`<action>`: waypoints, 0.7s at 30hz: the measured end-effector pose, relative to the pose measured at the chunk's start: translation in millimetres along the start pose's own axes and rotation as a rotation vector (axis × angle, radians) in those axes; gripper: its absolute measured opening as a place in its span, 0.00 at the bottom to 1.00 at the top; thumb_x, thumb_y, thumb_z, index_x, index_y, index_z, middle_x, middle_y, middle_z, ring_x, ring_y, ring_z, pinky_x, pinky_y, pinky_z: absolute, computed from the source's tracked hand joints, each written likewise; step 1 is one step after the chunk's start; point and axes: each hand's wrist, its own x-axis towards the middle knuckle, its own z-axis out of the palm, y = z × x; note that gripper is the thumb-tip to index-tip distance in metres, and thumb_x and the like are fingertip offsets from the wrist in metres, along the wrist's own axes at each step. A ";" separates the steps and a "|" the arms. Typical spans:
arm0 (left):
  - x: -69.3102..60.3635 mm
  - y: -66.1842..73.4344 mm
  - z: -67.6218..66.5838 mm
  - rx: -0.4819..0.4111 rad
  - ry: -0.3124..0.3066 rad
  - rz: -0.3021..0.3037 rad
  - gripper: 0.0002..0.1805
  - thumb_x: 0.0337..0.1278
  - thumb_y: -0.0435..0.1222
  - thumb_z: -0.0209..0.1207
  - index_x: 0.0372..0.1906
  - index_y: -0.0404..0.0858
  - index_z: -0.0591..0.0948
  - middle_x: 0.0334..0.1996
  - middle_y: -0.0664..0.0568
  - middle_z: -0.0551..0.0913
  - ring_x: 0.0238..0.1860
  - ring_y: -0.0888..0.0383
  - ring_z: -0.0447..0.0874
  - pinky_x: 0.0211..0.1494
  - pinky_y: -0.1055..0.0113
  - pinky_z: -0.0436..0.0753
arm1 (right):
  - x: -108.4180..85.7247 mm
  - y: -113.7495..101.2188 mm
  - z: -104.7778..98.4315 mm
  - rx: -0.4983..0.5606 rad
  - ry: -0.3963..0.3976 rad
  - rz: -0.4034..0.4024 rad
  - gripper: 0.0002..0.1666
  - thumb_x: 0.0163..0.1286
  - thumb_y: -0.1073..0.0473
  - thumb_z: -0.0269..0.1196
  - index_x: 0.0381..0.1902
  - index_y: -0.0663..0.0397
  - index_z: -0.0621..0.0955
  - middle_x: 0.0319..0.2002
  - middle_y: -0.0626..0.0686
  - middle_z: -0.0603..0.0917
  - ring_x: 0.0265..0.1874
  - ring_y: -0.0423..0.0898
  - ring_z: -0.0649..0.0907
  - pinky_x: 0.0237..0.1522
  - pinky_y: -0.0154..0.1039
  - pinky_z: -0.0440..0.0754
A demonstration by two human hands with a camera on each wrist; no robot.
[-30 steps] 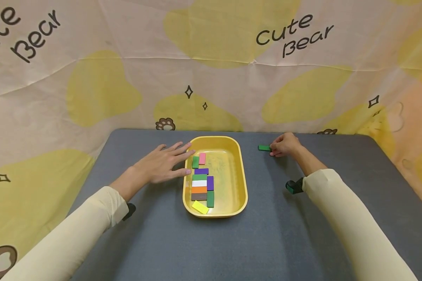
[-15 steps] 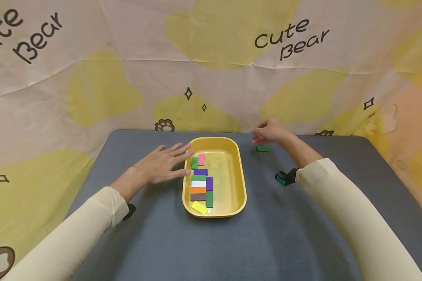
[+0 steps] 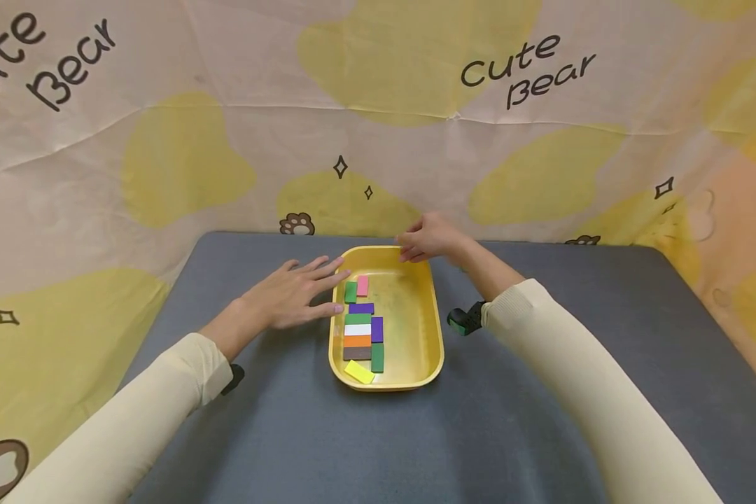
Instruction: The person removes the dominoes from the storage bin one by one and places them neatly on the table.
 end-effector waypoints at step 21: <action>-0.1 1.4 -0.5 0.005 -0.008 -0.006 0.42 0.68 0.67 0.40 0.80 0.52 0.55 0.80 0.54 0.48 0.79 0.46 0.47 0.72 0.34 0.54 | 23.8 3.1 54.8 -0.073 -0.114 0.117 0.21 0.71 0.60 0.64 0.52 0.75 0.80 0.39 0.66 0.85 0.43 0.58 0.88 0.49 0.46 0.84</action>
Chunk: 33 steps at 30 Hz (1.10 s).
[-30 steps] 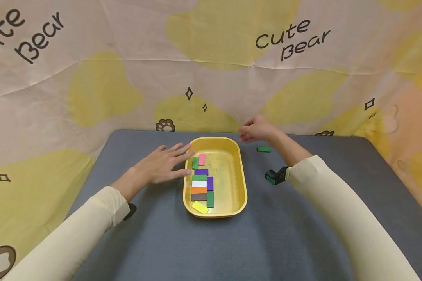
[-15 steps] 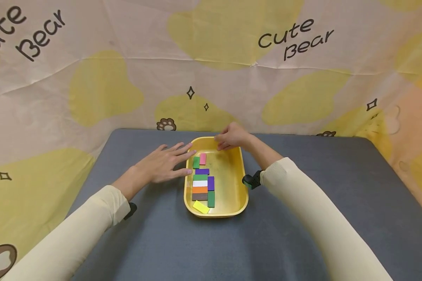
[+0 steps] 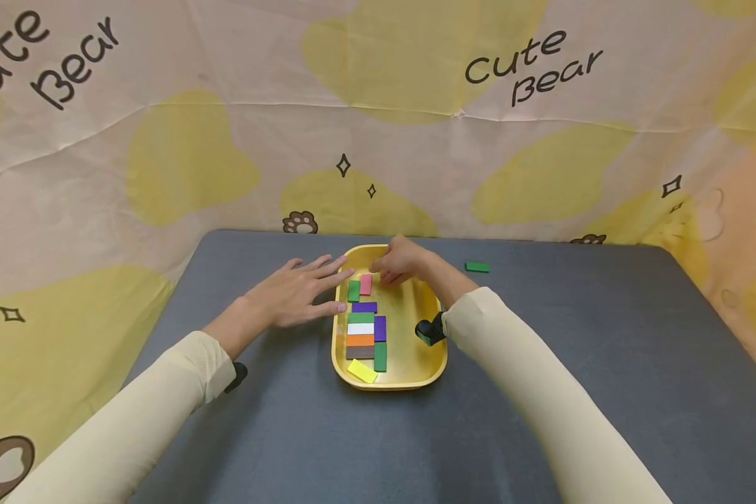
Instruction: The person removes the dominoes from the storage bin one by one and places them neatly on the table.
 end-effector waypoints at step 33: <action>-0.5 -1.2 -0.4 0.001 -0.014 0.003 0.41 0.69 0.68 0.39 0.80 0.53 0.54 0.80 0.55 0.46 0.79 0.47 0.45 0.72 0.35 0.53 | 9.1 -7.9 25.8 0.005 -0.024 0.047 0.16 0.66 0.62 0.67 0.44 0.72 0.81 0.38 0.63 0.86 0.43 0.56 0.87 0.52 0.45 0.83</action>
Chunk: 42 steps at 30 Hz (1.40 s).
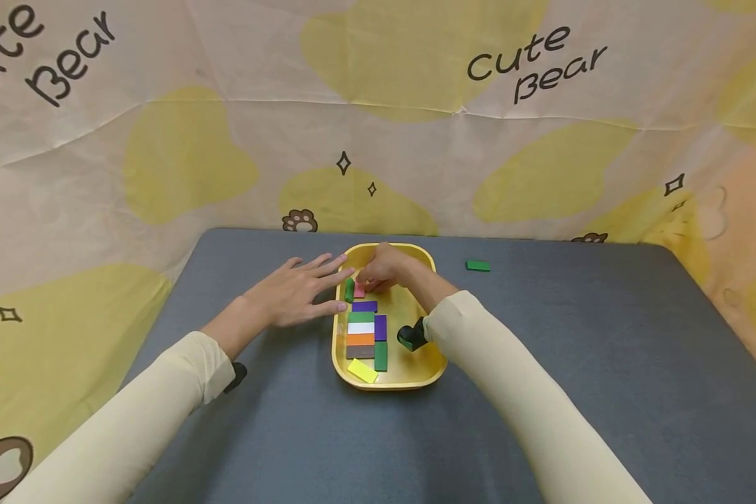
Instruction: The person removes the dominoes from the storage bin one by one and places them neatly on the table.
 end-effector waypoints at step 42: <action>0.3 0.2 -0.2 -0.007 0.014 0.013 0.41 0.69 0.66 0.41 0.79 0.51 0.56 0.80 0.53 0.48 0.79 0.46 0.46 0.72 0.35 0.54 | 5.7 -5.7 18.8 -0.023 0.123 -0.018 0.10 0.60 0.64 0.73 0.34 0.70 0.87 0.32 0.63 0.87 0.34 0.55 0.88 0.43 0.43 0.86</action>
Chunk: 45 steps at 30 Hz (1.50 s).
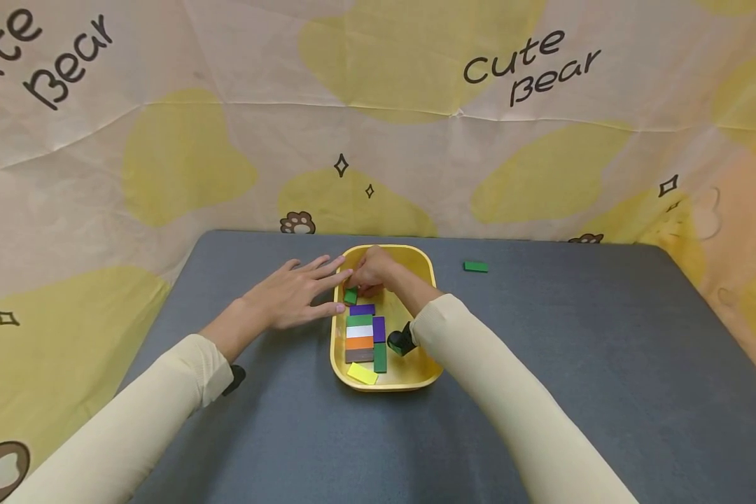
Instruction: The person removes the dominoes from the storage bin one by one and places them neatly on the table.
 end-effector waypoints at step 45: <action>-1.8 1.7 -2.3 0.010 -0.014 -0.013 0.42 0.69 0.67 0.41 0.80 0.52 0.54 0.80 0.54 0.47 0.79 0.47 0.44 0.72 0.35 0.53 | -36.9 12.6 -127.7 0.119 -0.160 -0.107 0.22 0.73 0.72 0.57 0.62 0.76 0.73 0.54 0.70 0.80 0.54 0.61 0.83 0.58 0.49 0.79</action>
